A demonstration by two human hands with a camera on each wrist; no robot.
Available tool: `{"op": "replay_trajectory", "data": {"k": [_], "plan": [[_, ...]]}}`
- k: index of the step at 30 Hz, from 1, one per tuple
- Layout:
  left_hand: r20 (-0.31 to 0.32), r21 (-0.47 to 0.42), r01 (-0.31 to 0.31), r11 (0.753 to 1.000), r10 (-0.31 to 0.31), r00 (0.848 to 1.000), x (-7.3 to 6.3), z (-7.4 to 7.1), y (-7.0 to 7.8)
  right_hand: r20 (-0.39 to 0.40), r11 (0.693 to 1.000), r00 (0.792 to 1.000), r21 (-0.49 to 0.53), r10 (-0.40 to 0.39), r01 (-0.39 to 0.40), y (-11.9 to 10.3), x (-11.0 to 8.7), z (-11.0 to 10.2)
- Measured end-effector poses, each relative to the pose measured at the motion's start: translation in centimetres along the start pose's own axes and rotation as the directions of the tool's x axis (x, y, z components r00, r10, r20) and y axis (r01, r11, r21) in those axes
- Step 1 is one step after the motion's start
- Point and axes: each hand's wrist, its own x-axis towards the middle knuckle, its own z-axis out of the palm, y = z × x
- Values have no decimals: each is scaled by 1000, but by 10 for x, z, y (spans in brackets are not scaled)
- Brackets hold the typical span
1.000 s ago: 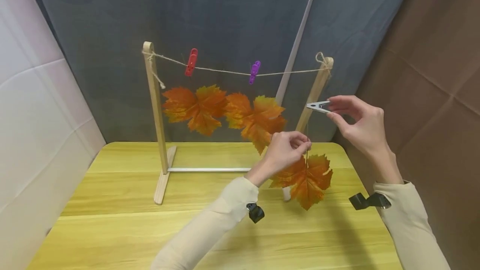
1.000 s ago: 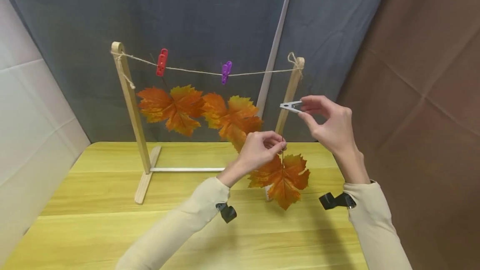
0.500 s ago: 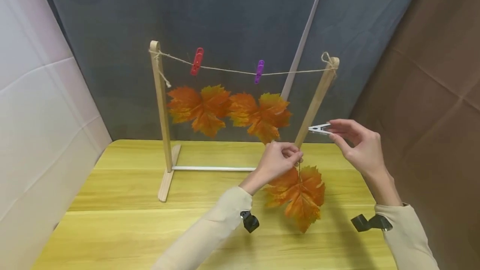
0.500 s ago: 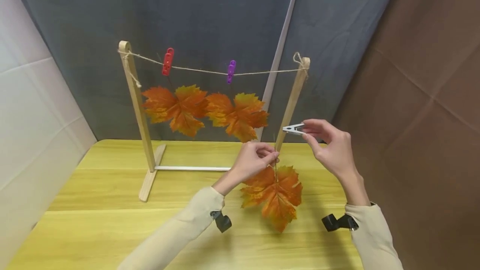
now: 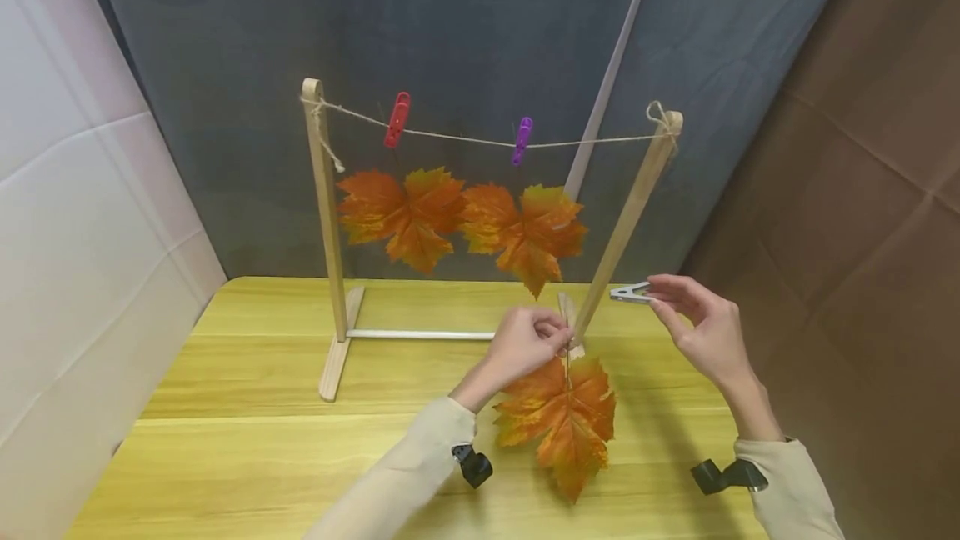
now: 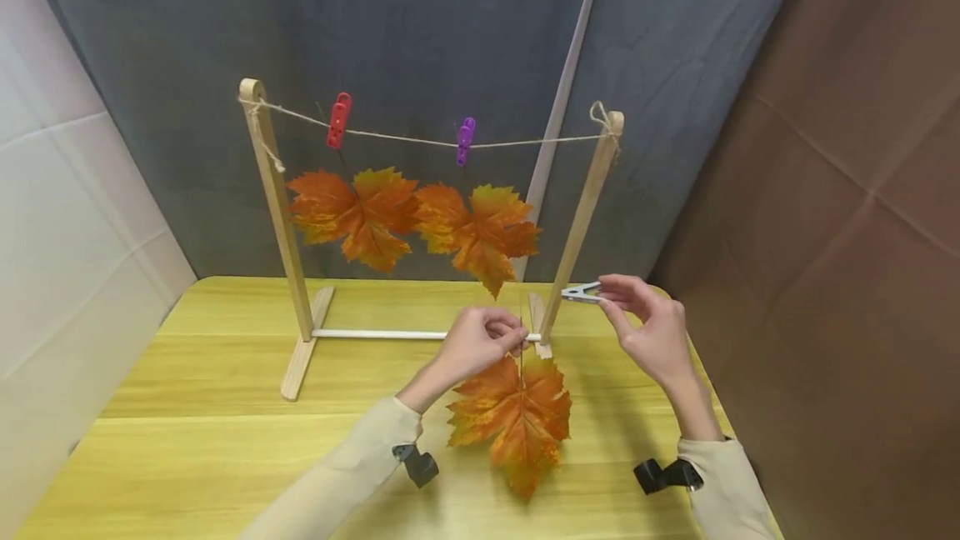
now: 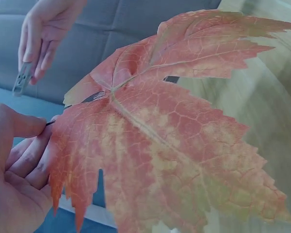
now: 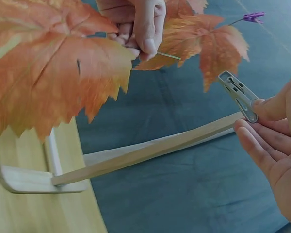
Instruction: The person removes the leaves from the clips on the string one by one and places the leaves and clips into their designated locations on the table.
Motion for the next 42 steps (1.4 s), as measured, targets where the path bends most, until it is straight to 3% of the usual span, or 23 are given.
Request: {"op": "replay_trajectory", "data": {"k": [7, 15, 25, 32, 42], "plan": [[21, -41, 59, 997, -58, 998, -10, -6, -17, 15, 998, 998, 12, 55, -55, 12, -13, 11], [33, -9, 147, 989, -146, 989, -22, -11, -41, 68, 991, 989, 11, 131, -132, 35, -34, 19], [37, -19, 208, 978, -207, 978, -38, -22, -58, 83, 972, 969, 11, 233, -235, 57, -61, 27], [32, -20, 224, 974, -224, 974, -52, -35, -72, 71, 968, 966, 19, 250, -252, 71, -80, 35], [22, 17, 257, 966, -257, 966, -71, -60, -85, 114, 926, 919, -9, 376, -378, 93, -103, 43]]}}
